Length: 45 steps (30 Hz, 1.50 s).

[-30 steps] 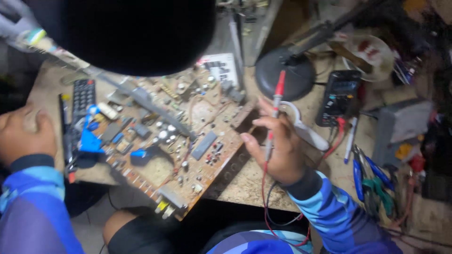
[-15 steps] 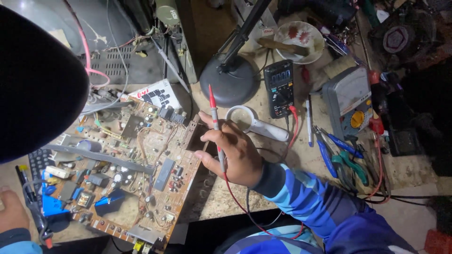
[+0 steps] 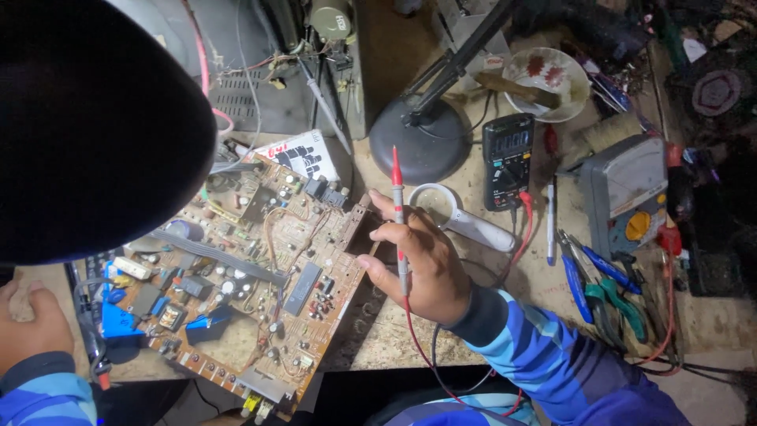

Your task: The person uses a multimeter to test various points on a circuit board. They hold the red probe in their right hand and touch different components on the board while the black probe is connected to a ground point. The person also briefly touches a remote control and a black box on the table.

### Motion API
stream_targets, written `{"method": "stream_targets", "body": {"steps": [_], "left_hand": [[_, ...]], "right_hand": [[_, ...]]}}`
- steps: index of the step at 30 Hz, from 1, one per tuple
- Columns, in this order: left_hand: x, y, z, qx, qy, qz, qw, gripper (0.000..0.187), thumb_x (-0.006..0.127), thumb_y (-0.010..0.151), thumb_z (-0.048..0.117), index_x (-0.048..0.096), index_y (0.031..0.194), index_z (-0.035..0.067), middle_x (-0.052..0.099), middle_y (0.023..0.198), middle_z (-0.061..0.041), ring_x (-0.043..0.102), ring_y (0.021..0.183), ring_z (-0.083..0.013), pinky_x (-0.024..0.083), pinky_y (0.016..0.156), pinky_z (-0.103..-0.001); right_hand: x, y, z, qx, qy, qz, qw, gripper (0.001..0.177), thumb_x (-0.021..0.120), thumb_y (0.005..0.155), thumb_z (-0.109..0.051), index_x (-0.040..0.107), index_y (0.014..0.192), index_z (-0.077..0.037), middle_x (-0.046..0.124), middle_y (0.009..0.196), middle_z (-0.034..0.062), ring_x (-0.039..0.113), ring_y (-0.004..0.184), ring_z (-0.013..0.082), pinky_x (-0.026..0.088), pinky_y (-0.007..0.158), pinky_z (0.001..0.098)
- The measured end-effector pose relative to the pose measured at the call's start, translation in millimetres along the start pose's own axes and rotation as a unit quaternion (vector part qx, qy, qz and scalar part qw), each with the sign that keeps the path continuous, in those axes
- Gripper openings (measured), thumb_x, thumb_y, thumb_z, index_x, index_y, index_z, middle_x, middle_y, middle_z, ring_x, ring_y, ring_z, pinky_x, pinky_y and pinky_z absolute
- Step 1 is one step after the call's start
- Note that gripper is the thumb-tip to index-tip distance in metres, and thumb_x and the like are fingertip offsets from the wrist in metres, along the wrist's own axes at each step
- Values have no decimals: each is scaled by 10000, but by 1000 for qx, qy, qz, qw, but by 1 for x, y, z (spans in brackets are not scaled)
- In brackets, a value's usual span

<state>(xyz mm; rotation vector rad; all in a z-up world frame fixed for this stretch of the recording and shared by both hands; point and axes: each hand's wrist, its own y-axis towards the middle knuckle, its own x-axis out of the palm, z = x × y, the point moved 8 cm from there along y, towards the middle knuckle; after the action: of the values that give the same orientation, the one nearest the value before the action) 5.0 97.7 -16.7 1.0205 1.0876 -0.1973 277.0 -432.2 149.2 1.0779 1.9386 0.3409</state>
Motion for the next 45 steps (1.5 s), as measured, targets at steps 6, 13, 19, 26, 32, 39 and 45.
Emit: {"method": "stream_targets", "body": {"steps": [6, 13, 19, 26, 32, 39, 45], "left_hand": [[-33, 9, 26, 67, 71, 76, 992, 263, 817, 1110, 185, 916, 1297, 28, 787, 1130, -153, 743, 988, -331, 603, 825, -428], [-54, 20, 47, 40, 51, 79, 995, 288, 802, 999, 212, 881, 1218, 42, 743, 1045, -167, 706, 892, -381, 573, 745, -477], [-53, 23, 48, 18, 30, 71, 997, 288, 785, 967, 207, 864, 1174, 23, 727, 1016, -183, 690, 850, -401, 555, 698, -513], [-56, 25, 51, 5, 42, 73, 996, 276, 809, 962, 255, 865, 1153, 65, 717, 998, -167, 683, 830, -391, 538, 661, -505], [-61, 26, 52, -28, 29, 65, 997, 301, 790, 929, 271, 862, 1134, 62, 706, 1001, -169, 680, 833, -412, 540, 630, -523], [-58, 26, 52, -34, 15, 67, 997, 304, 776, 922, 269, 854, 1127, 58, 696, 991, -160, 669, 878, -396, 552, 657, -521], [-57, 27, 51, -43, 4, 60, 997, 295, 769, 936, 270, 845, 1135, 65, 686, 1003, -156, 655, 902, -407, 547, 670, -534]], "right_hand": [[-1, 2, -5, -5, -9, -8, 1000, 324, 786, 905, -139, 540, 1091, -38, 579, 1420, 305, 657, 1244, 414, 536, 1049, 452], [2, 2, -6, -2, -38, -16, 999, 349, 797, 880, -130, 544, 1094, -18, 590, 1409, 322, 687, 1198, 419, 558, 1054, 456], [1, 0, -8, -2, -69, -2, 998, 350, 811, 883, -129, 575, 1115, -13, 616, 1400, 310, 715, 1116, 378, 576, 963, 409], [-1, 3, -6, -9, -29, -4, 1000, 311, 734, 937, -111, 528, 1138, 9, 583, 1415, 333, 679, 1171, 406, 541, 1063, 478], [-41, 12, -13, -67, -54, 162, 983, 469, 324, 1161, -199, 585, 1151, 190, 613, 1065, 316, 644, 924, 372, 557, 871, 455], [-17, 41, -51, 3, 62, -25, 998, 295, 511, 981, -7, 403, 1253, 37, 641, 1159, 321, 697, 1046, 379, 581, 963, 412], [36, 59, -112, -190, 44, -169, 966, 235, 777, 900, -64, 680, 1079, 52, 739, 987, 183, 730, 870, 285, 592, 823, 399]]}}
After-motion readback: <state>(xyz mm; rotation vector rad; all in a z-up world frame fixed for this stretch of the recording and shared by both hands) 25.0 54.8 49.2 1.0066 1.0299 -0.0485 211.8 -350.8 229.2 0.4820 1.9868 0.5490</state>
